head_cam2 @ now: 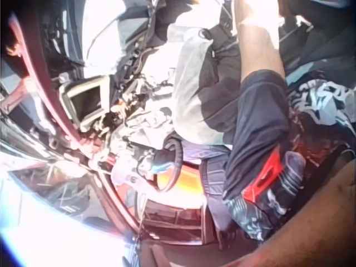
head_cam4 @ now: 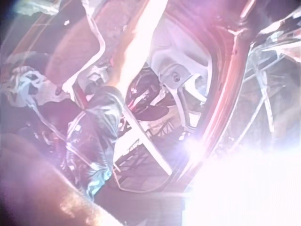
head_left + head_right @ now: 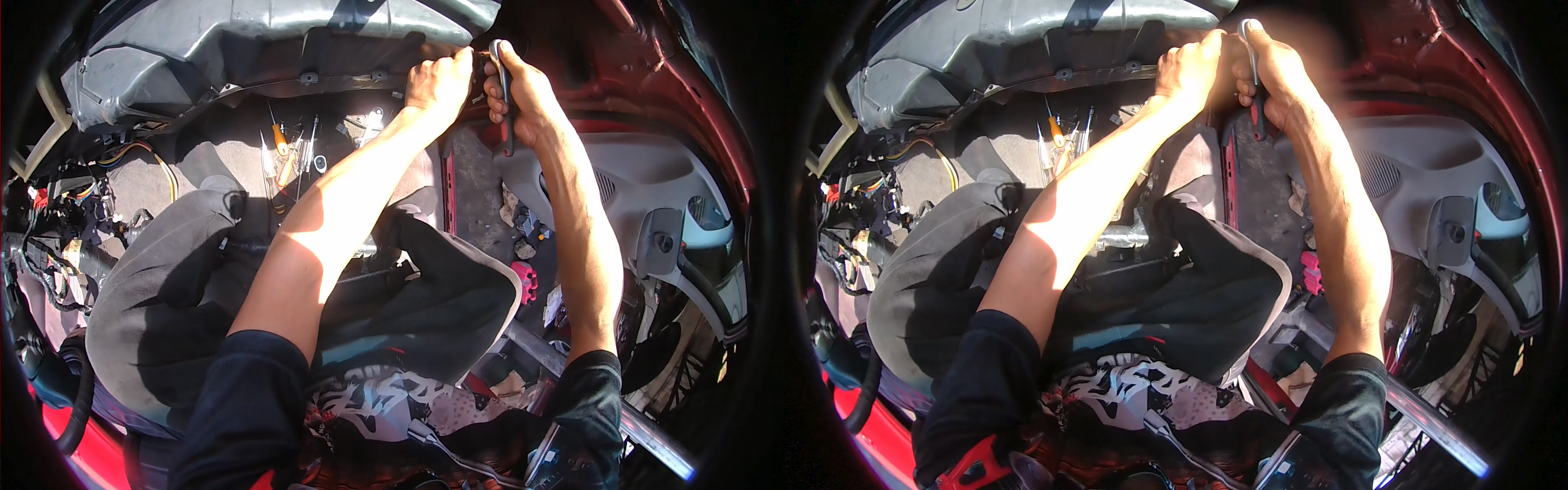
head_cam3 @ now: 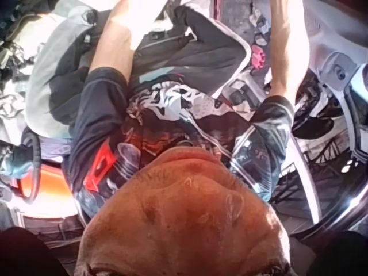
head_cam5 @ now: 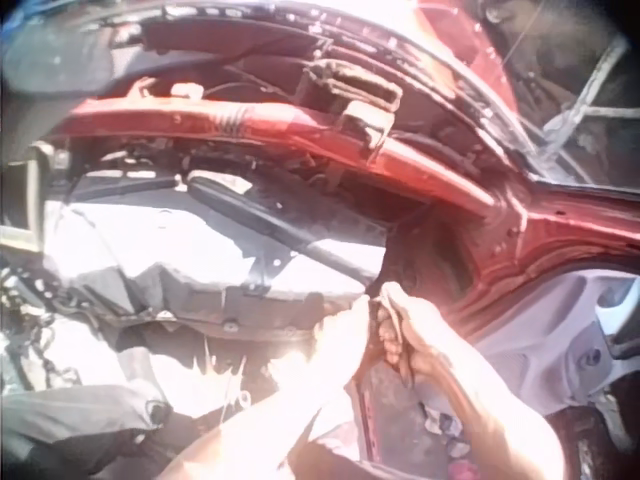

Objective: The person removes screws and bolts from a car's interior housing using a socket extension and a ratchet wrench, then pulls and loosens the plastic casing by hand.

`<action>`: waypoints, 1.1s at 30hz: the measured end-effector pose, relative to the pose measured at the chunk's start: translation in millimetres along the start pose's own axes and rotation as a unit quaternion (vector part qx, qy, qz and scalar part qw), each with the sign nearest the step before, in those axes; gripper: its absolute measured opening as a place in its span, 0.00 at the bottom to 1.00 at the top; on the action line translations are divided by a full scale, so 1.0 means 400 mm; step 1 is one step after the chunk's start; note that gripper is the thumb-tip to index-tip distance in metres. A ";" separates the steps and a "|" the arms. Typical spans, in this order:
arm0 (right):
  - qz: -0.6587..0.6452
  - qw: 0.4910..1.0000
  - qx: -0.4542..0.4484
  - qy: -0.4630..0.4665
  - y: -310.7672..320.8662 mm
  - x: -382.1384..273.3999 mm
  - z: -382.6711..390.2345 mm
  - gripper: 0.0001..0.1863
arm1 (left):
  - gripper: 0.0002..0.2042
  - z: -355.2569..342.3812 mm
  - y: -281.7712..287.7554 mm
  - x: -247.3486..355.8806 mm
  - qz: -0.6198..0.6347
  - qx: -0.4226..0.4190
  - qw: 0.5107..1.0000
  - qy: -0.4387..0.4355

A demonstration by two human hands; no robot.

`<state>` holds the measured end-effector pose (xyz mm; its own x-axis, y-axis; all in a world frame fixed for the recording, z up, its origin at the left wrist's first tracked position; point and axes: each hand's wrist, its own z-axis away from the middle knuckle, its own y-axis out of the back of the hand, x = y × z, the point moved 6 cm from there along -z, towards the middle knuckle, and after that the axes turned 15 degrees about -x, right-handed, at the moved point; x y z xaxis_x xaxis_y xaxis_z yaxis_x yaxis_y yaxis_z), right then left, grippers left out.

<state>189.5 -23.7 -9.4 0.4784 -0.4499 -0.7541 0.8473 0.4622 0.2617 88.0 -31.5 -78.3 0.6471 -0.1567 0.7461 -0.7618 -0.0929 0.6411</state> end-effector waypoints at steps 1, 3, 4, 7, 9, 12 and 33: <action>-0.124 0.992 -0.006 0.015 -0.014 0.013 -0.005 0.23 | 0.09 -0.005 -0.008 0.005 0.007 -0.030 1.000 0.003; -0.291 0.956 -0.018 0.016 -0.035 0.017 -0.020 0.24 | 0.09 -0.007 -0.013 0.009 0.057 -0.066 0.996 -0.002; -0.290 0.957 -0.018 0.016 -0.036 0.012 -0.015 0.24 | 0.09 -0.007 -0.017 0.008 0.059 -0.065 0.996 -0.002; 0.007 0.999 0.031 -0.008 0.010 -0.009 -0.005 0.26 | 0.08 -0.008 -0.018 0.004 -0.032 -0.045 0.998 0.016; 0.175 0.984 -0.019 0.010 0.069 -0.032 -0.011 0.28 | 0.08 -0.008 -0.022 0.017 -0.029 -0.024 0.999 0.013; 0.281 0.958 -0.028 0.047 0.092 -0.047 -0.023 0.27 | 0.09 -0.003 -0.021 0.005 -0.046 0.002 0.999 0.000; 0.630 0.739 0.098 0.218 0.056 -0.152 -0.023 0.13 | 0.22 -0.033 0.413 0.060 -0.364 0.041 0.879 -0.307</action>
<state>177.4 21.0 36.9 0.8327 0.5514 0.0514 -0.1695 0.1656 0.9715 -21.6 -37.6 47.9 0.8440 -0.5251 -0.1090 -0.1695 -0.4541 0.8747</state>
